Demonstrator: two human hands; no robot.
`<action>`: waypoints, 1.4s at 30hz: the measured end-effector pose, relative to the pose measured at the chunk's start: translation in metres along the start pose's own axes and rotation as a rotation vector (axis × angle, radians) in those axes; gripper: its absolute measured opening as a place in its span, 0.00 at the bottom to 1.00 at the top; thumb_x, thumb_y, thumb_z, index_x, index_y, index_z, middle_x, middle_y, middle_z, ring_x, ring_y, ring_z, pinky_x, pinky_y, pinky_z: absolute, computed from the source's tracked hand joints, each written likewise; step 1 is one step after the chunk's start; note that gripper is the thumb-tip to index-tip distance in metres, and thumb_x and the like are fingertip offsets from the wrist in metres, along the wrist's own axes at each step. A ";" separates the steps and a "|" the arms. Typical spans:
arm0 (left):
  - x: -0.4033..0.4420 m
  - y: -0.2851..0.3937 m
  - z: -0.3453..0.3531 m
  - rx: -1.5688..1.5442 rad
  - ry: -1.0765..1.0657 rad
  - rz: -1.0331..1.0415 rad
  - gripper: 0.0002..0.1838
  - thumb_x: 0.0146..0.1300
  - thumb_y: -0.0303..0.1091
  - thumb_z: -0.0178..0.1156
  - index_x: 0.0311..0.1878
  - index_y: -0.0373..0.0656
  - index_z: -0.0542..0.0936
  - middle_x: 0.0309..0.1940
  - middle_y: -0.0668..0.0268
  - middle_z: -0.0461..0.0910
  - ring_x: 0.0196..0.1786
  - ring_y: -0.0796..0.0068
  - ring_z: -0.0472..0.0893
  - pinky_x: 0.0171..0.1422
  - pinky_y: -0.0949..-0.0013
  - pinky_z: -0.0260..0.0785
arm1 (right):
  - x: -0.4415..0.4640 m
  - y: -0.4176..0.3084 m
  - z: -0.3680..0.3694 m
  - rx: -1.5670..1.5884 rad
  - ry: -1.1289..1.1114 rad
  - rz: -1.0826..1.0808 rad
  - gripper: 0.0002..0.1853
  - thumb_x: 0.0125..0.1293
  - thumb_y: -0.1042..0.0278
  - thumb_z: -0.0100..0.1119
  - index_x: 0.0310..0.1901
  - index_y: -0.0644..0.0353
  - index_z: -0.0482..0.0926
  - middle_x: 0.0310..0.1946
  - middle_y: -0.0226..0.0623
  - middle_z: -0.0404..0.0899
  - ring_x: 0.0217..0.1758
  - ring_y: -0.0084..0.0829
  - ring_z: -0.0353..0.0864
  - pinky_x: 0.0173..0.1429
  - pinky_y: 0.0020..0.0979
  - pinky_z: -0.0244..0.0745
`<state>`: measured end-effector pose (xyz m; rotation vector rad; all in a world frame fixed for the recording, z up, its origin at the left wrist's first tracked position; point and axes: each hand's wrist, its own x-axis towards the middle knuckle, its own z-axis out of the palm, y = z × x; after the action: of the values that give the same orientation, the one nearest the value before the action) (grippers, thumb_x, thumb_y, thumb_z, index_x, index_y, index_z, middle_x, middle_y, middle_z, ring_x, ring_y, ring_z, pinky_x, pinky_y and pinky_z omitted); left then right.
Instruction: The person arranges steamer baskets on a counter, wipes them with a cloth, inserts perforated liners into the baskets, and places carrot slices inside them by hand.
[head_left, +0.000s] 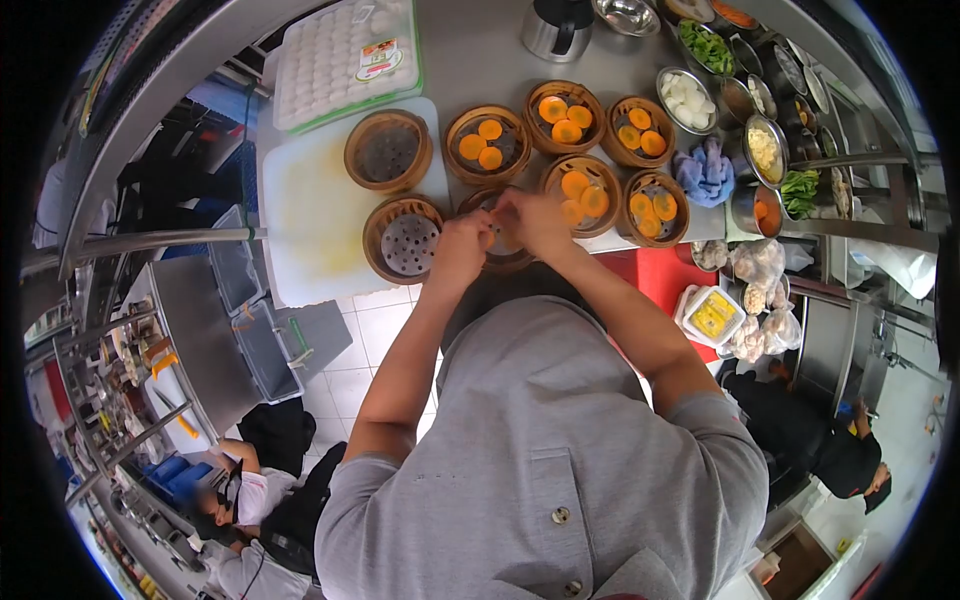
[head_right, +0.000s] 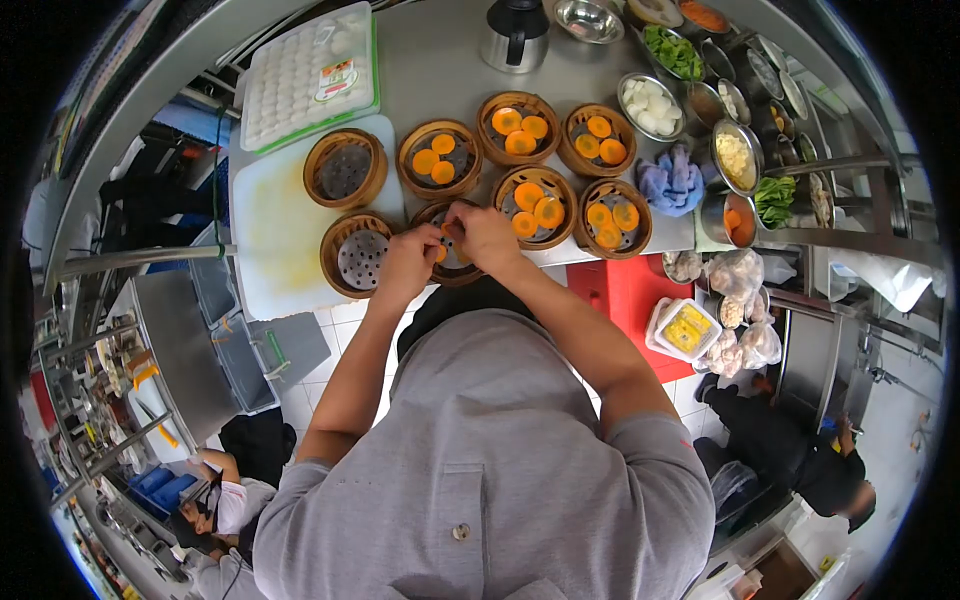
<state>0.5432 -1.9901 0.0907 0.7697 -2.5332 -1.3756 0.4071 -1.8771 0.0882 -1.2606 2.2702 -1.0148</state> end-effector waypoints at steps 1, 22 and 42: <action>0.002 -0.004 0.006 0.071 0.020 0.029 0.11 0.58 0.20 0.63 0.45 0.35 0.83 0.38 0.49 0.86 0.45 0.53 0.86 0.49 0.59 0.79 | 0.001 0.001 0.003 -0.052 -0.016 0.009 0.08 0.62 0.67 0.66 0.40 0.58 0.81 0.34 0.47 0.86 0.34 0.48 0.87 0.39 0.46 0.80; -0.011 0.095 0.023 0.007 0.055 0.024 0.12 0.66 0.30 0.66 0.49 0.34 0.83 0.36 0.56 0.86 0.36 0.67 0.86 0.42 0.67 0.78 | -0.140 0.272 -0.362 -0.508 0.503 0.801 0.16 0.57 0.71 0.66 0.49 0.55 0.86 0.45 0.43 0.87 0.46 0.45 0.88 0.49 0.43 0.81; -0.014 0.201 0.139 0.147 -0.147 0.144 0.11 0.65 0.30 0.68 0.48 0.38 0.84 0.41 0.57 0.86 0.40 0.62 0.86 0.47 0.64 0.77 | -0.143 0.318 -0.424 -0.416 -0.194 0.385 0.19 0.56 0.72 0.66 0.52 0.55 0.83 0.41 0.49 0.86 0.47 0.47 0.86 0.50 0.42 0.80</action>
<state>0.4312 -1.7911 0.1778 0.5130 -2.7666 -1.2554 0.0429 -1.4694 0.1393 -0.9501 2.5060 -0.2823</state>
